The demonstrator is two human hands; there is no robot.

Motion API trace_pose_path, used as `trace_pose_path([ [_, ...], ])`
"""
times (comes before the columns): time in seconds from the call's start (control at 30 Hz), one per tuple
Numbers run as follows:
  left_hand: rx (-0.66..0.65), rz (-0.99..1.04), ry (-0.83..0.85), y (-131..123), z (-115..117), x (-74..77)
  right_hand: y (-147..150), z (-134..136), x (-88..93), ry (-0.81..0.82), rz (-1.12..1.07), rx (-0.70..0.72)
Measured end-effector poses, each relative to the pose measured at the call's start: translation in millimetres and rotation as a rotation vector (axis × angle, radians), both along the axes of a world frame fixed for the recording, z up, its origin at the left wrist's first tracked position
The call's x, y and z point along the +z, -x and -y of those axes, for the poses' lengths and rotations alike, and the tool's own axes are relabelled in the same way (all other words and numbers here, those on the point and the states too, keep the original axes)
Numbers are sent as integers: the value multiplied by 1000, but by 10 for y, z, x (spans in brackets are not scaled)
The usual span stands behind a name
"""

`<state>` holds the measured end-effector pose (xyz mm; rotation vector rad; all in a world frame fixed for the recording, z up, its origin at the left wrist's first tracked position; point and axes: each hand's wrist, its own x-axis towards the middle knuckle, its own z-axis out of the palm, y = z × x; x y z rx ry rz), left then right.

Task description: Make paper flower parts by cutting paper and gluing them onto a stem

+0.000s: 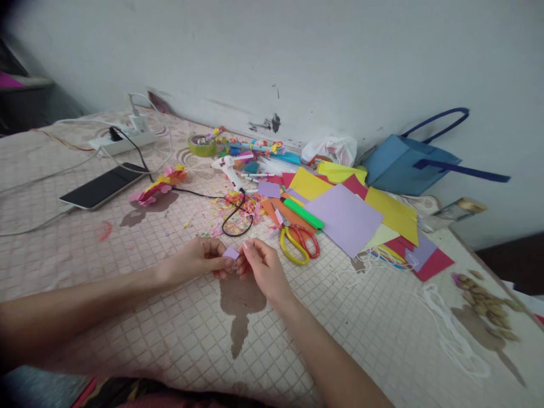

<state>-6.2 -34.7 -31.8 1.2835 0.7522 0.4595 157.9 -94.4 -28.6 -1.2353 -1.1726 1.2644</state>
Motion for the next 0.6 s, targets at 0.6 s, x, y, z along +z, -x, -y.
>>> trace_pose_path([
  [0.6,-84,42,64,-5,-16,11,-26,-6,-41,-57,118,-25],
])
